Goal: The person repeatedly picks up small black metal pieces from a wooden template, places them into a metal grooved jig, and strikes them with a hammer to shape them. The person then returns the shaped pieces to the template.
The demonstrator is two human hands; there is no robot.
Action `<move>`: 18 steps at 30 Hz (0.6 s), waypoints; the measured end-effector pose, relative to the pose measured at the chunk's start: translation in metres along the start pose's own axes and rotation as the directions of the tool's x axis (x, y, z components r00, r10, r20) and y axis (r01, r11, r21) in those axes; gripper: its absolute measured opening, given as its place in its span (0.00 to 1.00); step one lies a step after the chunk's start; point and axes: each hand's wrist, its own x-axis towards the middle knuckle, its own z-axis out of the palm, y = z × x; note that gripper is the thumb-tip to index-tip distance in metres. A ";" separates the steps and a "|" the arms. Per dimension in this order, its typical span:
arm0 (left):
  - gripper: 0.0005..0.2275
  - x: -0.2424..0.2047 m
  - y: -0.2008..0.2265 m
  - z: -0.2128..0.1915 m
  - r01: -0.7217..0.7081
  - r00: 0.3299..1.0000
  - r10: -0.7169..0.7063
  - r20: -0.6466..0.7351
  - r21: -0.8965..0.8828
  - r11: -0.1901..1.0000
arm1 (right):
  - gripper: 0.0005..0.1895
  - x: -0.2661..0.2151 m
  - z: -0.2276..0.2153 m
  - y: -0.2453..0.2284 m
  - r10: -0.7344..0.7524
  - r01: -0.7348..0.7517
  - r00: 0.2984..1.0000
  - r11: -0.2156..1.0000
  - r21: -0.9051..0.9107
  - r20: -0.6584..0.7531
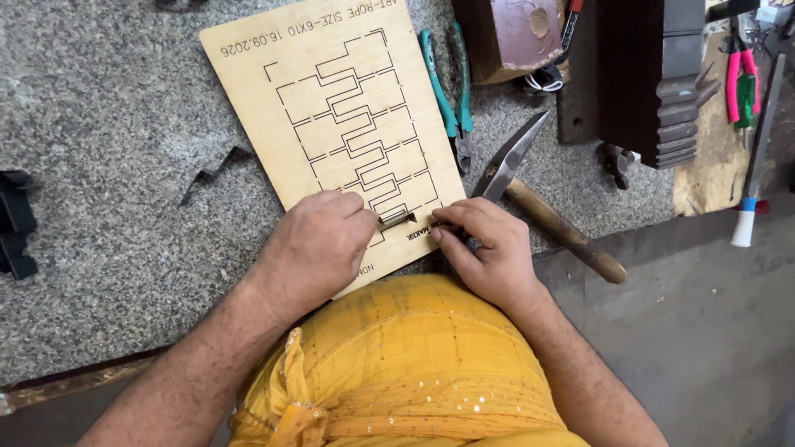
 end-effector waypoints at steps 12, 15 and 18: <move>0.01 -0.001 0.001 -0.002 0.027 1.000 -0.027 0.012 -0.010 1.000 | 0.11 -0.001 0.001 0.005 0.002 -0.002 1.000 1.000 0.022 -0.003; 0.02 0.001 0.001 -0.001 0.028 1.000 -0.028 0.010 -0.009 1.000 | 0.11 -0.001 0.001 0.006 0.009 -0.008 1.000 0.999 0.032 -0.008; 0.02 0.001 0.000 0.000 0.033 0.999 -0.033 0.027 0.007 0.999 | 0.11 -0.001 0.002 0.008 -0.001 0.001 1.000 1.000 0.022 -0.007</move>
